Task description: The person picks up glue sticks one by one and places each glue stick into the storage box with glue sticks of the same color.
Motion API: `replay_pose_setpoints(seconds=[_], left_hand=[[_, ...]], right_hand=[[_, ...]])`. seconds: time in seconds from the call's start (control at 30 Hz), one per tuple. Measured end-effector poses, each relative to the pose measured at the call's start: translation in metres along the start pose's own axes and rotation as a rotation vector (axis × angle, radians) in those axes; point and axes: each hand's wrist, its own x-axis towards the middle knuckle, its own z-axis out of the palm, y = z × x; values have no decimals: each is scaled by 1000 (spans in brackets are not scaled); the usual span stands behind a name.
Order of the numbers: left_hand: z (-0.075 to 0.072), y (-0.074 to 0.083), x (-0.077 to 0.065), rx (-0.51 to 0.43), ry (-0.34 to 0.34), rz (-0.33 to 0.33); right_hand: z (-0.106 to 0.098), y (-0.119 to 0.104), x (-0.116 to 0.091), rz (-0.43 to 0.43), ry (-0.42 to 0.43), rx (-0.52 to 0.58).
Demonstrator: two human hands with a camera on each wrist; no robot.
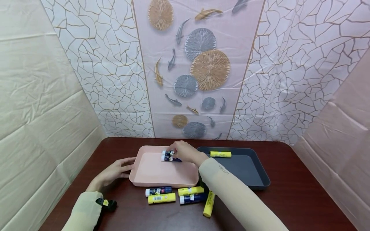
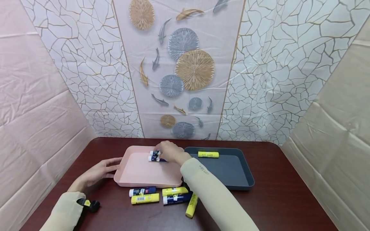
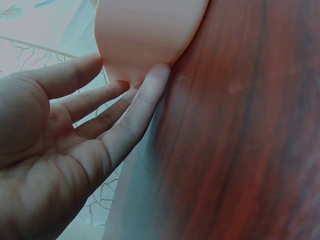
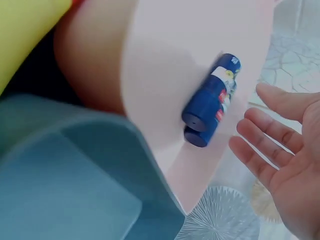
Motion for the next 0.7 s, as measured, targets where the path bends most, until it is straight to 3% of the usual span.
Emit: replay_pose_setpoints(seconds=[0.27,0.57,0.7], left_hand=[[1,-3,-3,-3,13,-10],[3,-3,-3,-13,-1,1],[1,0,0,-4,-5,11]], right_hand=[[-18,5,-16,-77,26,195],[-41,0,-60,-127,-5,292],[-50,3,-77,-157,-8,287]])
